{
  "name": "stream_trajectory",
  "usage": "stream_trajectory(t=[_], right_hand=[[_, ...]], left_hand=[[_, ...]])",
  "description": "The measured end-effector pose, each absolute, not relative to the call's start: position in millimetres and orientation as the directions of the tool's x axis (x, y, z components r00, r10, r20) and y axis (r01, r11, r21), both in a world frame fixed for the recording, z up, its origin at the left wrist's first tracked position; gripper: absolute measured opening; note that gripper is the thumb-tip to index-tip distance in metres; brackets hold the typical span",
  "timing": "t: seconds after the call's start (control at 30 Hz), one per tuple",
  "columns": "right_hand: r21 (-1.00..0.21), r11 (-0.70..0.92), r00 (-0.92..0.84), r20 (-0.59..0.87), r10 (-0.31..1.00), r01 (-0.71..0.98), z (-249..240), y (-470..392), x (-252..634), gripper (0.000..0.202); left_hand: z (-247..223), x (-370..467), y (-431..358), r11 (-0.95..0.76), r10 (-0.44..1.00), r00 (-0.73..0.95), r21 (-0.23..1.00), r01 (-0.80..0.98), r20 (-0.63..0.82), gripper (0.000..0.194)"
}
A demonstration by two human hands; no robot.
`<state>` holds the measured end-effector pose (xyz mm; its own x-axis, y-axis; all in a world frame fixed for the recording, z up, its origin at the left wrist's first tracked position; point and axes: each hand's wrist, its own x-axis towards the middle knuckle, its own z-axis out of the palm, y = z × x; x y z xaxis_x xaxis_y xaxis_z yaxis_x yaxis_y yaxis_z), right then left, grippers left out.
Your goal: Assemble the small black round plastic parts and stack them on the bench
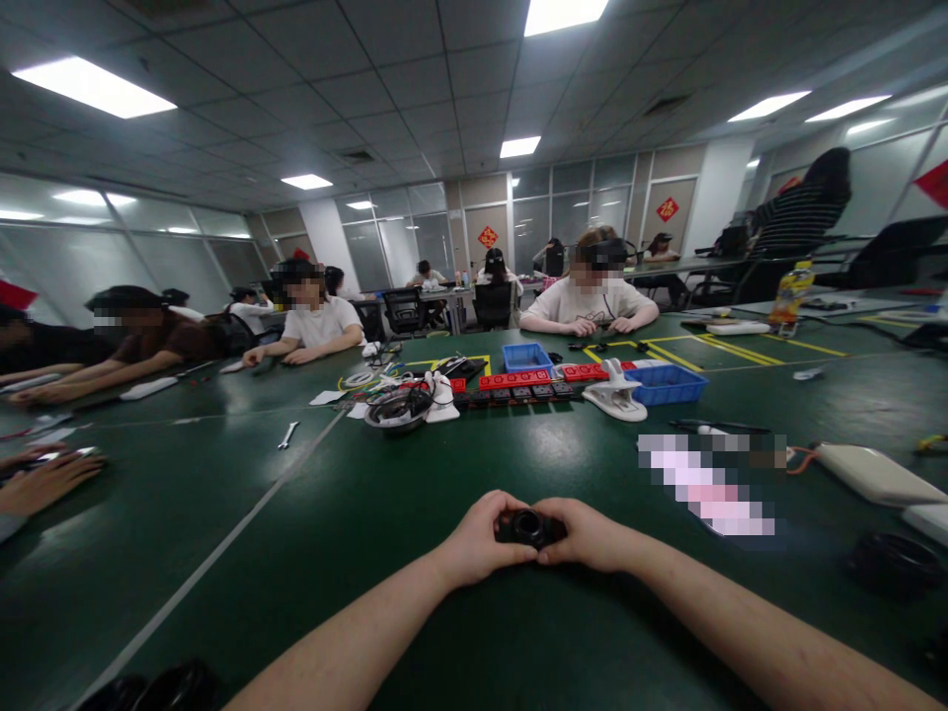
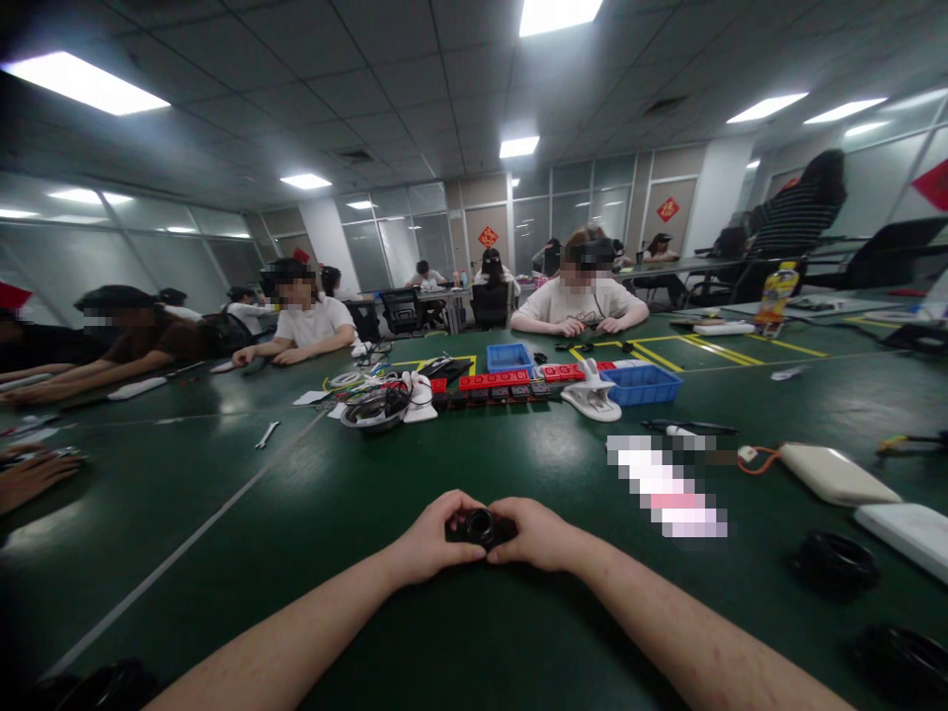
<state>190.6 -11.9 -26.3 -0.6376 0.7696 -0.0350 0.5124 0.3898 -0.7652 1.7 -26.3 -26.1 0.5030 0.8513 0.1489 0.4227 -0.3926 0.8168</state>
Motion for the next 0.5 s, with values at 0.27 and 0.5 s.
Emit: stream_trajectory(t=[0.27, 0.5], right_hand=[[-0.631, 0.332, -0.441, -0.018, 0.897, 0.701, -38, -12, 183, 0.038], [-0.41, 0.301, -0.28, 0.111, 0.954, 0.861, -38, -23, 164, 0.027]], left_hand=[[-35, 12, -32, -0.373, 0.908, 0.364, 0.796, 0.477, 0.207, 0.037], [-39, 17, -31, -0.348, 0.937, 0.232, 0.747, 0.566, 0.26, 0.031]])
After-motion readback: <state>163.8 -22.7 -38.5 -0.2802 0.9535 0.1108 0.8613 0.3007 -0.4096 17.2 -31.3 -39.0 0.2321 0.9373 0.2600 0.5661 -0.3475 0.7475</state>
